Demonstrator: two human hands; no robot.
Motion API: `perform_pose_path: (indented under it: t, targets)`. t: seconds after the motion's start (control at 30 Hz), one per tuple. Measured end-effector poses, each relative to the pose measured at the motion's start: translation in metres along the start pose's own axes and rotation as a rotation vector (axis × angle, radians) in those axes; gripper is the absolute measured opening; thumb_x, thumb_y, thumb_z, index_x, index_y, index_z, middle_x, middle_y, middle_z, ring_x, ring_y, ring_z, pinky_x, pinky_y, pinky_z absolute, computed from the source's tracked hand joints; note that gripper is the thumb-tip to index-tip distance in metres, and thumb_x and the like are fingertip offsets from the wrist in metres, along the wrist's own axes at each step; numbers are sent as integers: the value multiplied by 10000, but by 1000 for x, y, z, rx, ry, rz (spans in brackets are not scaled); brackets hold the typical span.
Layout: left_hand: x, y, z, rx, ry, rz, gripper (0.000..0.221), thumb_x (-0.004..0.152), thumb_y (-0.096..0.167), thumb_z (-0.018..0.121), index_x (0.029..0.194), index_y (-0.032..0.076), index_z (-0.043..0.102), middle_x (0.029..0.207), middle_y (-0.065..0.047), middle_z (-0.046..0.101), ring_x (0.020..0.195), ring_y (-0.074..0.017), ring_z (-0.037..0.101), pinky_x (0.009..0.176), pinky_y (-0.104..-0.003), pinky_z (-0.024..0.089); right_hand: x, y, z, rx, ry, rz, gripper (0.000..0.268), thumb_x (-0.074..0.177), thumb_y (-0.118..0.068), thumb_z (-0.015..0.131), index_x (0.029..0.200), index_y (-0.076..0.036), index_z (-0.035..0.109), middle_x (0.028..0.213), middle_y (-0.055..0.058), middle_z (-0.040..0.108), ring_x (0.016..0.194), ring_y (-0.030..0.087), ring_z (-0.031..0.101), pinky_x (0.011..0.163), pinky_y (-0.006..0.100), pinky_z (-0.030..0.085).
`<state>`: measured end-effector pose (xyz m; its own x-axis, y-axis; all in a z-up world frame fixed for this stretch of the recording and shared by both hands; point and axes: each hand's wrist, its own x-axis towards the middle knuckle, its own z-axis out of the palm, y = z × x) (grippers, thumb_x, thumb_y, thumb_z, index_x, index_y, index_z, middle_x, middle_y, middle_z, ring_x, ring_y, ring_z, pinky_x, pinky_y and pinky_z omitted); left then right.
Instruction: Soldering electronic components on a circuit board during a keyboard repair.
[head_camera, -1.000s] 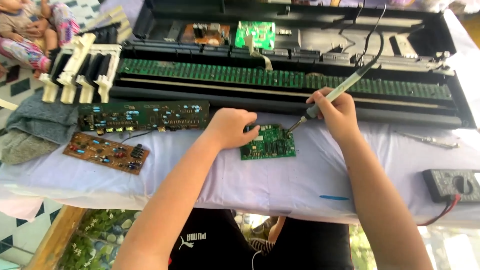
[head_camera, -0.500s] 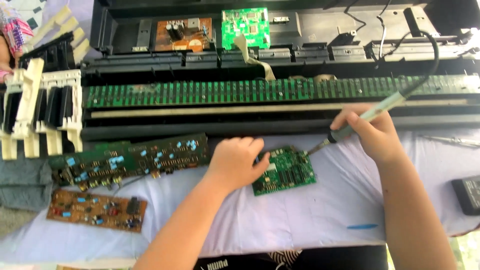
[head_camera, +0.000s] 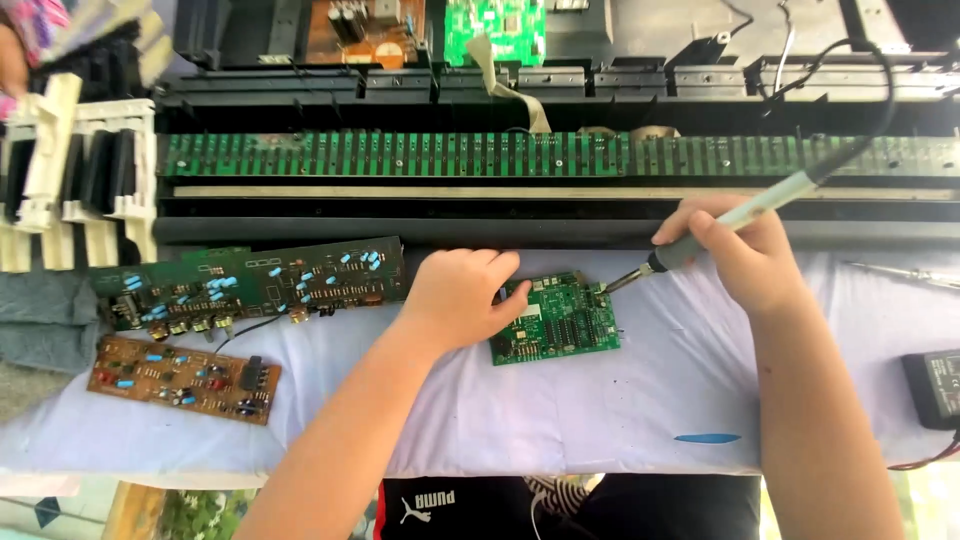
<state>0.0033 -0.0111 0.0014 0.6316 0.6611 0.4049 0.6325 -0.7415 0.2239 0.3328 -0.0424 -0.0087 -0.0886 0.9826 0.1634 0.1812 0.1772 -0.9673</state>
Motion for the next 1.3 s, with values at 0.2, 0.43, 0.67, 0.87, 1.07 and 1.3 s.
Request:
perform_pose_path:
  t: [0.2,0.43,0.67,0.87,1.07,1.3]
  targets:
    - [-4,-2,24,112,140,88,260,878,390,615,729,185,560,578,-14,557,519,-275,636,498,-364,497,10,9,3,11,47,-120,327,1070,-219,561,905,16,718,712,113,637,562,174,588,593,297,521]
    - [2,-1,31,299,200,239,257,931,306,539,700,204,490,540,31,470,405,-191,534,435,-297,452,7,-7,18,-20,99,-171,122,966,-76,700,983,38,743,657,108,598,522,177,571,570,296,499]
    - [13,-10,39,404,166,360,149,910,282,509,803,191,558,582,-3,515,412,-206,549,431,-321,464,14,-16,18,-67,106,-170,175,978,-124,658,910,-4,767,555,88,555,495,156,559,543,274,461]
    - [11,-3,16,115,81,319,285,1011,334,507,782,172,560,573,1,523,420,-172,545,415,-254,447,8,-12,18,-51,104,-133,166,987,-109,651,914,-11,764,573,66,542,524,151,541,576,268,461]
    - [14,-4,12,-35,-6,233,265,1017,294,513,798,167,593,562,4,517,418,-153,527,403,-241,444,11,-20,22,-109,121,-124,162,959,-124,666,877,-26,767,560,61,555,554,143,521,615,267,435]
    - [10,-1,2,-139,22,165,208,993,265,549,831,164,632,603,-21,574,491,-202,601,438,-276,480,0,-15,29,-250,243,-256,136,957,-137,728,847,-63,758,521,42,521,504,124,436,572,253,384]
